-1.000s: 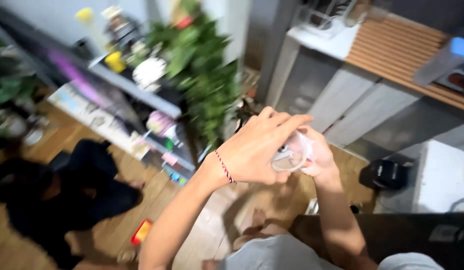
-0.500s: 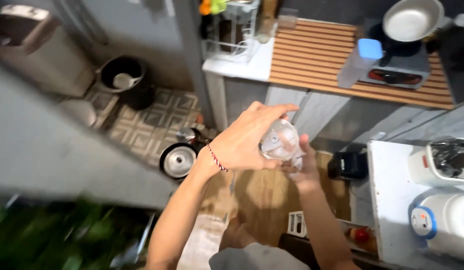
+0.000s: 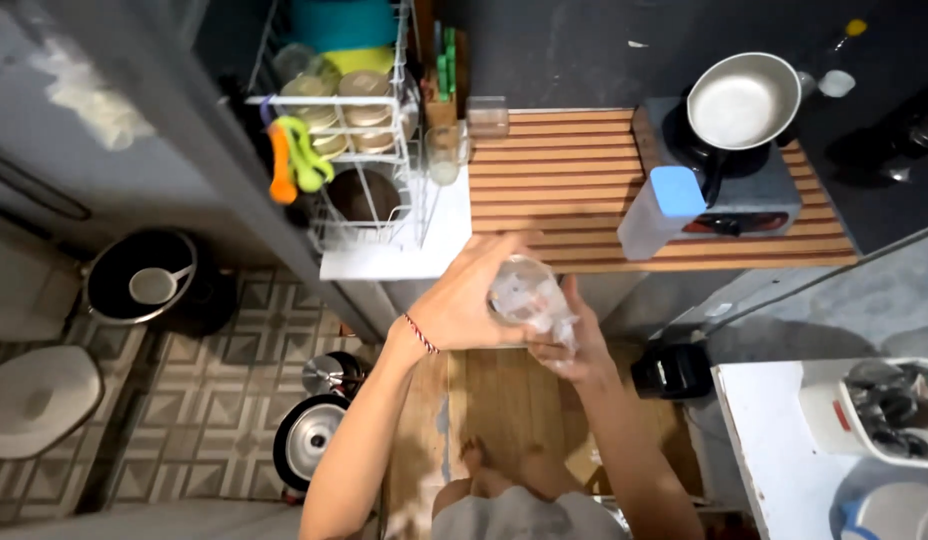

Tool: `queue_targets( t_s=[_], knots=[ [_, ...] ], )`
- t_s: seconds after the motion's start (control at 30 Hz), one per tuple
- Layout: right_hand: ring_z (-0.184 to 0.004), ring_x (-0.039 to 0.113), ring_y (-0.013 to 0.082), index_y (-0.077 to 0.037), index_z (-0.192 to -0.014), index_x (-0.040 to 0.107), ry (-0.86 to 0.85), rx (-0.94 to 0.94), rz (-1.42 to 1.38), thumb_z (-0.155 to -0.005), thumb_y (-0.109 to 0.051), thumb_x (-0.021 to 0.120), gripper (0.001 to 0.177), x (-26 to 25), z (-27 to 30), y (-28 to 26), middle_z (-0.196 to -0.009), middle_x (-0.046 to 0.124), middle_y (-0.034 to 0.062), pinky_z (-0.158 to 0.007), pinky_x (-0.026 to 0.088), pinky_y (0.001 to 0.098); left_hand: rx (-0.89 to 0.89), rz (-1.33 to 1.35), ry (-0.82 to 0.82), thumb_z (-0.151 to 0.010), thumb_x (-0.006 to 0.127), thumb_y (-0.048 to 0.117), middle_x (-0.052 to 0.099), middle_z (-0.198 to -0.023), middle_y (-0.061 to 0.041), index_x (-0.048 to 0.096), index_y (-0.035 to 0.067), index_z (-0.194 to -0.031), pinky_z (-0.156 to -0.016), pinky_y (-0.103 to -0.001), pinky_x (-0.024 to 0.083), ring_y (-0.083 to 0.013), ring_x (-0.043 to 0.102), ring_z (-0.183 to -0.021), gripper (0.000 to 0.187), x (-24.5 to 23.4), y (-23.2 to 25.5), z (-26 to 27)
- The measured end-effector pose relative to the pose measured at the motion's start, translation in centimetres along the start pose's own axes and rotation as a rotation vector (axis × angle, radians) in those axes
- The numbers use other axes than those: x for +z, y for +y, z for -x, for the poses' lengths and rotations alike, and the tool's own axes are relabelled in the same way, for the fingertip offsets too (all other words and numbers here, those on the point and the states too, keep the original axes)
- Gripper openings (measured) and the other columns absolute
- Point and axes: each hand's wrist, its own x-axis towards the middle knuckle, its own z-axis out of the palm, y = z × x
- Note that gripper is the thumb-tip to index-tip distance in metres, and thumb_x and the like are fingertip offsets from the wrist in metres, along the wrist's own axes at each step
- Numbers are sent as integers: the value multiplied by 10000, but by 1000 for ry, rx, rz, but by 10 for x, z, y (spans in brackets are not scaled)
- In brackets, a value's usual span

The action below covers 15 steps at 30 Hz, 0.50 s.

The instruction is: Checking household items and hanging a jacket on a clothing rack.

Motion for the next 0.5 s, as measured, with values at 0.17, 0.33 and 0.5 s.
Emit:
queue_targets(
  t_s=[0.17,0.33,0.5],
  knots=[
    [-398,370,92,-44,-898,516,128,-96,-149,-995,-566,529,531,20,-21,-48,-873,559,148,-296,306,208,-76,-57,59,-573,889,261,615,-1299,-190,508,60,-1400,-1060,-462,433,-429,533,-1202,933,-2,-72,-53],
    [-468,391,100,-53,-935,479,0,-67,-201,-1055,-333,532,309,-19,-42,-103,-795,455,60,-334,322,226,-318,-100,38,-536,877,224,682,-1210,-162,551,122,-1325,-1020,-470,459,-412,578,-1090,860,13,-151,-88],
    [-492,326,102,-71,-1036,502,204,6,-94,-914,-129,537,140,-58,-73,-168,-676,401,2,-361,300,254,-700,-230,117,-579,928,284,667,-1204,-199,529,79,-1322,-1018,-473,490,-421,569,-1163,868,45,-241,-112]
  ],
)
